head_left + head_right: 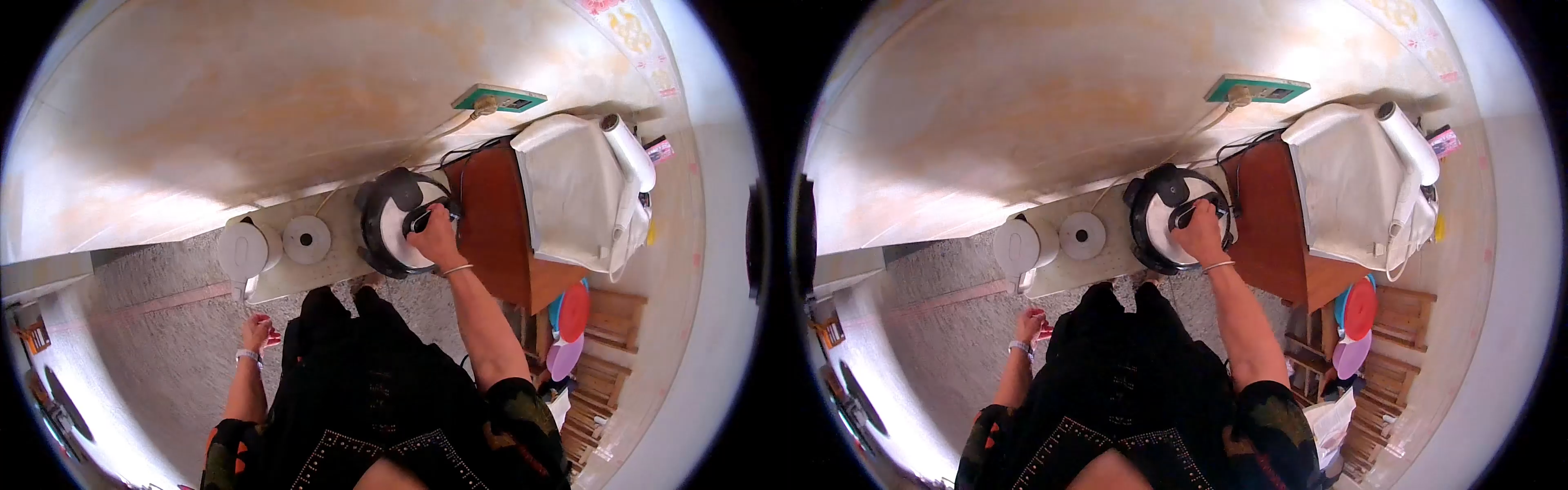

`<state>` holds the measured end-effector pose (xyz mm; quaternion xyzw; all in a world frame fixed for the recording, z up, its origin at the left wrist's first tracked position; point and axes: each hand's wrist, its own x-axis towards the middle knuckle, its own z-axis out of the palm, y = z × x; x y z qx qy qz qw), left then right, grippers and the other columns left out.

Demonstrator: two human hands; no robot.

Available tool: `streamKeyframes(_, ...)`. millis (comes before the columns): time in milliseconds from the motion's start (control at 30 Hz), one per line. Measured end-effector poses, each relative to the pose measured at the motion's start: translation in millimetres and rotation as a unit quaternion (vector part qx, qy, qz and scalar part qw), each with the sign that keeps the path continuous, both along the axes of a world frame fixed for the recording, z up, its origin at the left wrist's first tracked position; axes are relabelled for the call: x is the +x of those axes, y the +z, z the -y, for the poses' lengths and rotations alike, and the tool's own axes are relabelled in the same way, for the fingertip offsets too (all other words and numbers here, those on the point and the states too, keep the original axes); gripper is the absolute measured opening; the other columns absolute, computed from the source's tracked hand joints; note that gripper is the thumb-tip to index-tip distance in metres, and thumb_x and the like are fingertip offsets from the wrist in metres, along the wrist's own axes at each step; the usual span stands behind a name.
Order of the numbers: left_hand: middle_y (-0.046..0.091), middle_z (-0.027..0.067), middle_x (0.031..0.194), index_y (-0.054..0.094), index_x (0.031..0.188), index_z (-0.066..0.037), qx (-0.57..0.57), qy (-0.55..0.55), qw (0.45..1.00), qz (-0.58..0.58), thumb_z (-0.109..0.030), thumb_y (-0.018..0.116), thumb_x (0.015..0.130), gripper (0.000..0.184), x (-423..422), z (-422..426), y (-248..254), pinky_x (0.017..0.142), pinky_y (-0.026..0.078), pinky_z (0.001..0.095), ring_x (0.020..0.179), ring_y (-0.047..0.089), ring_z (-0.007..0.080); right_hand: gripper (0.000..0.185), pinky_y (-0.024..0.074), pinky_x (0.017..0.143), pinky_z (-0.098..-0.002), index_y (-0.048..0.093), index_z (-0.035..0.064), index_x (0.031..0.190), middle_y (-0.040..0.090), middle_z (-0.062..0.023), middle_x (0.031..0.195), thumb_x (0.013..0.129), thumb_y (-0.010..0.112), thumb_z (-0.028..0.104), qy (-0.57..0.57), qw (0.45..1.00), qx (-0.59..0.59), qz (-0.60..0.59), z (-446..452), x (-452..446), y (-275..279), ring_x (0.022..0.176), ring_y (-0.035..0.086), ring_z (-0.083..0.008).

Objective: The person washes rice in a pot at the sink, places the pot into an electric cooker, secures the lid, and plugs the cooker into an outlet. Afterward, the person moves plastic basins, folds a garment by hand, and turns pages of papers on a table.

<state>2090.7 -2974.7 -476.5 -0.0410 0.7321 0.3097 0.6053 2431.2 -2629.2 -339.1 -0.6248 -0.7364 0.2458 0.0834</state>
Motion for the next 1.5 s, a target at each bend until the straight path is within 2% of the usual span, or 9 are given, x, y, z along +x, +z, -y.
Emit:
streamKeyframes(467, 0.059, 0.0124, 0.072, 0.055, 0.106, -0.003, 0.003, 0.050, 0.999, -0.013, -0.007, 0.058, 0.086, 0.020, 31.2, 24.7, -0.7, 0.053, 0.060, 0.0455, 0.058, 0.066, 0.0275, 0.066, 0.0471, 0.093, -0.0482, 0.043, -0.0061, 0.110, 0.050, -0.0290, 0.115, 0.063, 0.078, 0.024, 0.022, 0.997, -0.038, 0.063, -12.9, -7.3, -19.6, 0.107, 0.054, -0.0460)
streamKeyframes(600, 0.064, 0.0135, 0.074, 0.060, 0.103, -0.003, 0.033, -0.084, 0.989, -0.121, -0.010, 0.059, 0.085, 0.019, 37.3, 12.4, 2.0, 0.056, 0.058, 0.0410, 0.059, 0.067, 0.0258, 0.067, 0.0466, 0.093, -0.0478, 0.043, -0.0076, 0.110, 0.050, -0.0295, 0.114, 0.063, 0.079, 0.023, 0.065, 0.995, -0.040, 0.058, -16.5, 0.9, -26.2, 0.107, 0.053, -0.0457)
streamKeyframes(667, 0.067, 0.0143, 0.075, 0.062, 0.102, -0.003, 0.041, -0.217, 0.950, -0.220, -0.012, 0.060, 0.085, 0.020, 44.6, -27.7, 55.5, 0.059, 0.057, 0.0394, 0.061, 0.068, 0.0268, 0.064, 0.0464, 0.092, -0.0460, 0.046, -0.0099, 0.108, 0.052, -0.0300, 0.111, 0.062, 0.080, 0.020, 0.069, 0.996, -0.031, 0.055, -14.8, 0.2, -21.8, 0.106, 0.053, -0.0444)
streamKeyframes(700, 0.067, 0.0161, 0.074, 0.062, 0.104, -0.006, 0.107, -0.277, 0.906, -0.302, -0.014, 0.061, 0.084, 0.022, 44.4, -27.1, 30.8, 0.065, 0.054, 0.0404, 0.069, 0.068, 0.0307, 0.066, 0.0462, 0.093, -0.0472, 0.044, -0.0091, 0.109, 0.051, -0.0297, 0.112, 0.063, 0.079, 0.021, 0.072, 0.995, -0.035, 0.052, -14.6, 0.3, -20.8, 0.107, 0.053, -0.0452)
streamKeyframes(867, 0.066, 0.0216, 0.080, 0.061, 0.106, -0.006, 0.224, -0.342, 0.873, -0.268, -0.015, 0.063, 0.084, 0.024, 47.0, -126.4, 55.7, 0.073, 0.051, 0.0469, 0.080, 0.065, 0.0398, 0.067, 0.0457, 0.094, -0.0496, 0.043, -0.0077, 0.111, 0.049, -0.0297, 0.116, 0.063, 0.079, 0.024, 0.054, 0.997, -0.036, 0.037, -14.1, 0.4, -22.9, 0.109, 0.053, -0.0466)
streamKeyframes(1100, 0.065, 0.0243, 0.102, 0.058, 0.112, -0.007, 0.308, -0.438, 0.781, -0.321, -0.010, 0.058, 0.084, 0.029, 60.5, -238.6, 69.3, 0.083, 0.049, 0.0528, 0.096, 0.063, 0.0419, 0.068, 0.0490, 0.091, -0.0481, 0.042, -0.0087, 0.109, 0.051, -0.0301, 0.111, 0.061, 0.080, 0.021, 0.003, 0.999, -0.031, 0.027, -8.7, -2.4, -18.1, 0.101, 0.056, -0.0478)
streamKeyframes(1200, 0.062, 0.0254, 0.114, 0.051, 0.126, -0.006, 0.286, -0.475, 0.773, -0.309, -0.009, 0.058, 0.082, 0.044, 75.9, -261.1, 78.0, 0.087, 0.048, 0.0516, 0.100, 0.061, 0.0445, 0.069, 0.0494, 0.091, -0.0485, 0.041, -0.0086, 0.110, 0.050, -0.0301, 0.111, 0.060, 0.080, 0.019, 0.012, 0.999, -0.036, 0.013, -9.5, -0.4, -28.4, 0.101, 0.056, -0.0479)
streamKeyframes(1400, 0.055, 0.0266, 0.126, 0.022, 0.151, -0.004, 0.387, -0.483, 0.682, -0.391, -0.008, 0.060, 0.081, 0.080, 108.8, -286.2, 20.3, 0.091, 0.049, 0.0484, 0.108, 0.058, 0.0429, 0.064, 0.0501, 0.088, -0.0479, 0.043, -0.0074, 0.112, 0.050, -0.0288, 0.112, 0.064, 0.078, 0.017, 0.044, 0.998, -0.031, 0.037, -10.5, 0.4, -14.1, 0.101, 0.056, -0.0453)
streamKeyframes(1500, 0.053, 0.0291, 0.128, 0.019, 0.151, 0.001, 0.231, -0.551, 0.737, -0.317, -0.001, 0.055, 0.080, 0.079, 123.7, -302.6, 59.9, 0.094, 0.048, 0.0480, 0.115, 0.054, 0.0435, 0.058, 0.0504, 0.083, -0.0464, 0.048, -0.0068, 0.116, 0.053, -0.0275, 0.111, 0.069, 0.073, 0.018, 0.105, 0.986, 0.116, 0.056, -6.7, 15.4, -56.4, 0.100, 0.058, -0.0422)
